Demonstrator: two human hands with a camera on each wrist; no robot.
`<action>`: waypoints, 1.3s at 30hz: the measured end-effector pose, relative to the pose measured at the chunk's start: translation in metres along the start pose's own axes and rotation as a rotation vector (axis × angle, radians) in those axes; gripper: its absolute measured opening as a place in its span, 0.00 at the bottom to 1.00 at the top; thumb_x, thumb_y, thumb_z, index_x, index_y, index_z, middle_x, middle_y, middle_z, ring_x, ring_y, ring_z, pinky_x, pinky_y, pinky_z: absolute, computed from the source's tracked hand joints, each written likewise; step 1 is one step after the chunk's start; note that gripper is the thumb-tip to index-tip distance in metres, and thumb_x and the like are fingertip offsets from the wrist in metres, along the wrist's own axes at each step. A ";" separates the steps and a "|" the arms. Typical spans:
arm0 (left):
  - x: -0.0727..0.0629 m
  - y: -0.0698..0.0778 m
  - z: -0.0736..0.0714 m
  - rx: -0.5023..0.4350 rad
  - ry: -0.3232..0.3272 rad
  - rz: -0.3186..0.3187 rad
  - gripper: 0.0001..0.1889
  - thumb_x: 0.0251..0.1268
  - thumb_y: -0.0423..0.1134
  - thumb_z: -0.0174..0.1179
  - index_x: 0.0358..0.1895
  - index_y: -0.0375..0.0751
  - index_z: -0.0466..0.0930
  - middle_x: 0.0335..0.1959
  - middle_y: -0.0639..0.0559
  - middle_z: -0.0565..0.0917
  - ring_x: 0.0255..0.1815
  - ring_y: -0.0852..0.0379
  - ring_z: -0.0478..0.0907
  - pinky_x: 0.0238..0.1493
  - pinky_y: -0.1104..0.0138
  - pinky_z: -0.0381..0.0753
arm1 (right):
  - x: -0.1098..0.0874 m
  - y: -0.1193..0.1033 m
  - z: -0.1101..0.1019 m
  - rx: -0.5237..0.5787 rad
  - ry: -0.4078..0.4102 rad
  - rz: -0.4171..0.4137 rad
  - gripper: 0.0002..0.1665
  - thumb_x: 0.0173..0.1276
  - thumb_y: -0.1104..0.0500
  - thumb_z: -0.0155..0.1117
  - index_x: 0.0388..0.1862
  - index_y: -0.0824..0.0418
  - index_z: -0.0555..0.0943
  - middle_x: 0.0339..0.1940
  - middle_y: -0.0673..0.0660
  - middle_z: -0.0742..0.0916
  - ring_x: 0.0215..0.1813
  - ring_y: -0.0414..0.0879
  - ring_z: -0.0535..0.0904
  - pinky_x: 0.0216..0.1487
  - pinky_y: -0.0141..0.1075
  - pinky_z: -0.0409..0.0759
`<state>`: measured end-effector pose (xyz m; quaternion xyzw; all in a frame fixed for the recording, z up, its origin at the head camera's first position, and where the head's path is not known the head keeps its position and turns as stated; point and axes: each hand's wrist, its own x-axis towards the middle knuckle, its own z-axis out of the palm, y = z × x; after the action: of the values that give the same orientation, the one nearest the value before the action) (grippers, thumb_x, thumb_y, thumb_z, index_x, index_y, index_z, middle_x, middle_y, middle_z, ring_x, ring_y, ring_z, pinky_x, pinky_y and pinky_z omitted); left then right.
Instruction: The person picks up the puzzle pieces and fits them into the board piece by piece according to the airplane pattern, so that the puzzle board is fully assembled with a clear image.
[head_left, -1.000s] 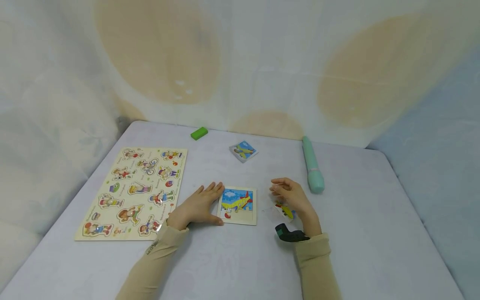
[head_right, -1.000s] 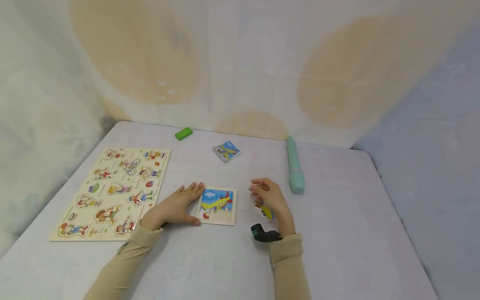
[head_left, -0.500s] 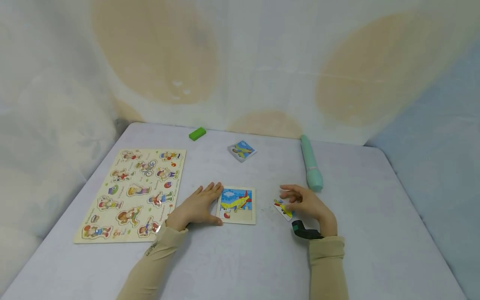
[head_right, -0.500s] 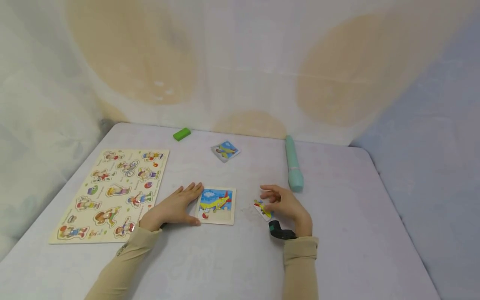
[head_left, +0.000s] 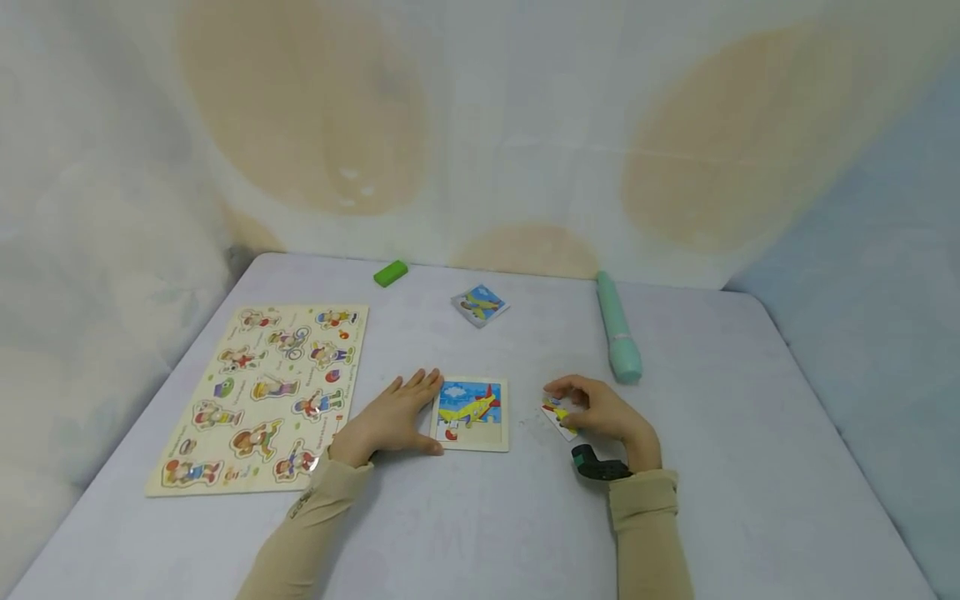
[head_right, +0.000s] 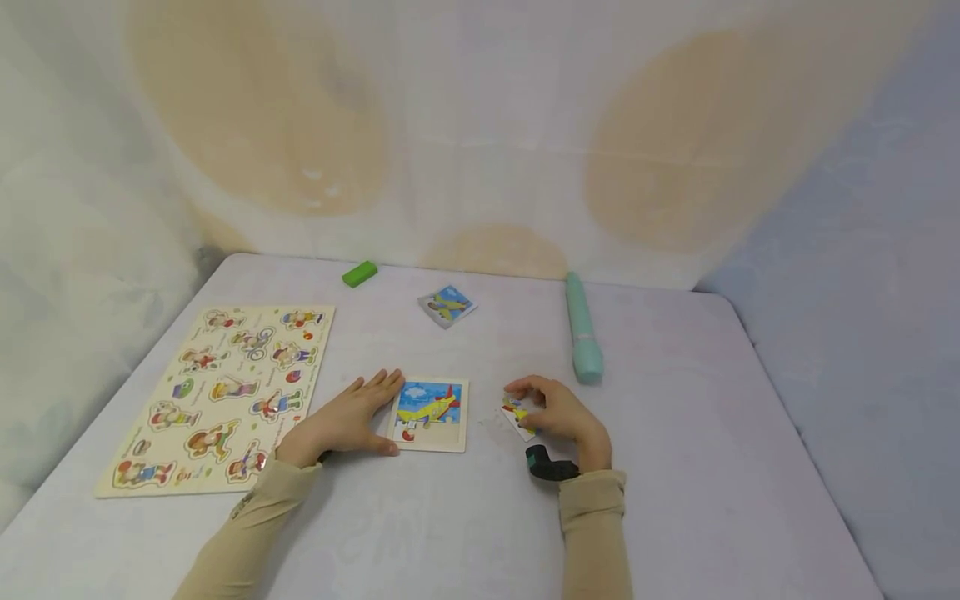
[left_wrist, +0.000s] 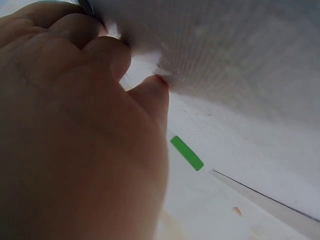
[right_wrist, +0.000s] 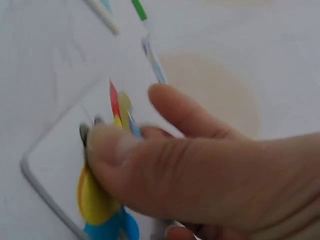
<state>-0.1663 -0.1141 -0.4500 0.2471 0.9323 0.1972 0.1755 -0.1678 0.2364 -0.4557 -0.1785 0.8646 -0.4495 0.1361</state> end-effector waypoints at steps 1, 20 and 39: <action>0.000 -0.001 0.000 -0.001 0.002 0.000 0.56 0.46 0.56 0.74 0.77 0.40 0.51 0.79 0.47 0.50 0.81 0.46 0.43 0.79 0.46 0.41 | 0.001 -0.001 0.002 0.002 0.009 -0.002 0.27 0.54 0.71 0.69 0.55 0.65 0.77 0.54 0.63 0.82 0.51 0.51 0.73 0.52 0.31 0.72; 0.000 -0.001 0.000 -0.001 0.004 0.011 0.56 0.46 0.56 0.73 0.77 0.40 0.51 0.79 0.47 0.50 0.81 0.46 0.43 0.79 0.46 0.41 | 0.032 -0.030 0.037 0.140 0.142 0.104 0.19 0.73 0.65 0.54 0.61 0.64 0.75 0.32 0.60 0.85 0.30 0.45 0.80 0.29 0.28 0.75; 0.000 -0.003 -0.001 0.002 -0.005 0.009 0.57 0.47 0.57 0.73 0.77 0.40 0.50 0.79 0.47 0.50 0.81 0.46 0.42 0.79 0.46 0.41 | 0.045 -0.069 0.082 -0.020 -0.042 0.060 0.04 0.64 0.61 0.67 0.36 0.59 0.87 0.34 0.51 0.87 0.34 0.41 0.74 0.35 0.27 0.74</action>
<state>-0.1675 -0.1166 -0.4504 0.2521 0.9309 0.1967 0.1765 -0.1630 0.1206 -0.4481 -0.1632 0.8710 -0.4327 0.1660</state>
